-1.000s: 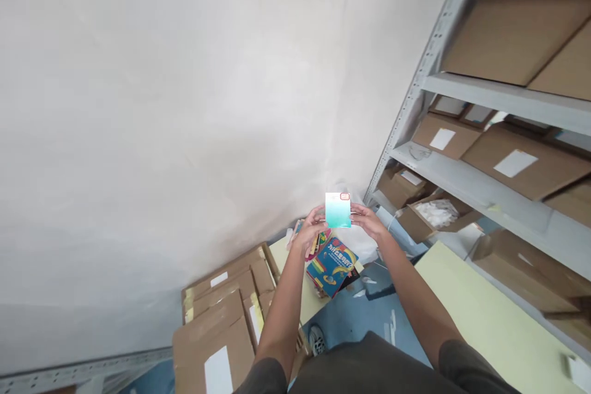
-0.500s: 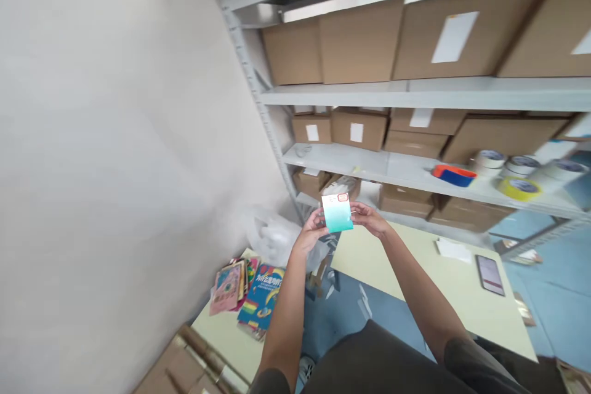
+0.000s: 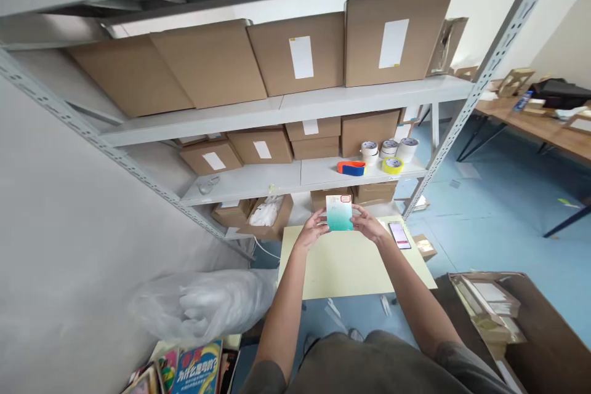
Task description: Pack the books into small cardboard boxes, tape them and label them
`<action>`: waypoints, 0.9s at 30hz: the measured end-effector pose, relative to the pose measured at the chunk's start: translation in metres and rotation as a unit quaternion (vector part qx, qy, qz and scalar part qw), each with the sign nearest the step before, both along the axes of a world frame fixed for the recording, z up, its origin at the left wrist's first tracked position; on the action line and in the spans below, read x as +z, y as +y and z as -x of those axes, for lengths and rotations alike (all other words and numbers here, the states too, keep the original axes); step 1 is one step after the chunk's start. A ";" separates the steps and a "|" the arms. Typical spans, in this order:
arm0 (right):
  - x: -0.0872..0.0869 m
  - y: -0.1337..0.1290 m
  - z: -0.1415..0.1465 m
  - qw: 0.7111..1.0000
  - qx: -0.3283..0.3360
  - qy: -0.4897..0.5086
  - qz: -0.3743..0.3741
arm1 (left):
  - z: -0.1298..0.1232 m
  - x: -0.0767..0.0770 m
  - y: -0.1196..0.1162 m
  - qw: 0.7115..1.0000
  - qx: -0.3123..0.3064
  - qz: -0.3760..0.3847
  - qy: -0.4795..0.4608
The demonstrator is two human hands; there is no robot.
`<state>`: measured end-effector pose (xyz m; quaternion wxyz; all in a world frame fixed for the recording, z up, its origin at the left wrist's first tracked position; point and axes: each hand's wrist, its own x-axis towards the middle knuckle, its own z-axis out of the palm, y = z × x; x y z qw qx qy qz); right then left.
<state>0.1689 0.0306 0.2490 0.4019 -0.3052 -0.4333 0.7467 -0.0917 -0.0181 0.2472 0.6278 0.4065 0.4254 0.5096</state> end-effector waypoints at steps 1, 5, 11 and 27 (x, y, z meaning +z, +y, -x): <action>-0.003 0.002 -0.001 1.000 -0.016 0.000 0.003 | -0.002 -0.002 0.005 0.999 0.022 -0.002 0.026; -0.009 0.005 0.008 0.996 -0.085 -0.021 -0.005 | -0.010 -0.001 0.015 0.975 0.134 -0.065 0.167; 0.008 -0.007 0.054 0.988 -0.131 -0.048 -0.073 | -0.027 0.013 0.007 0.951 0.092 -0.201 0.218; 0.009 -0.004 0.122 0.948 -0.235 -0.196 -0.086 | 0.084 -0.023 0.030 0.996 0.034 -0.036 -0.080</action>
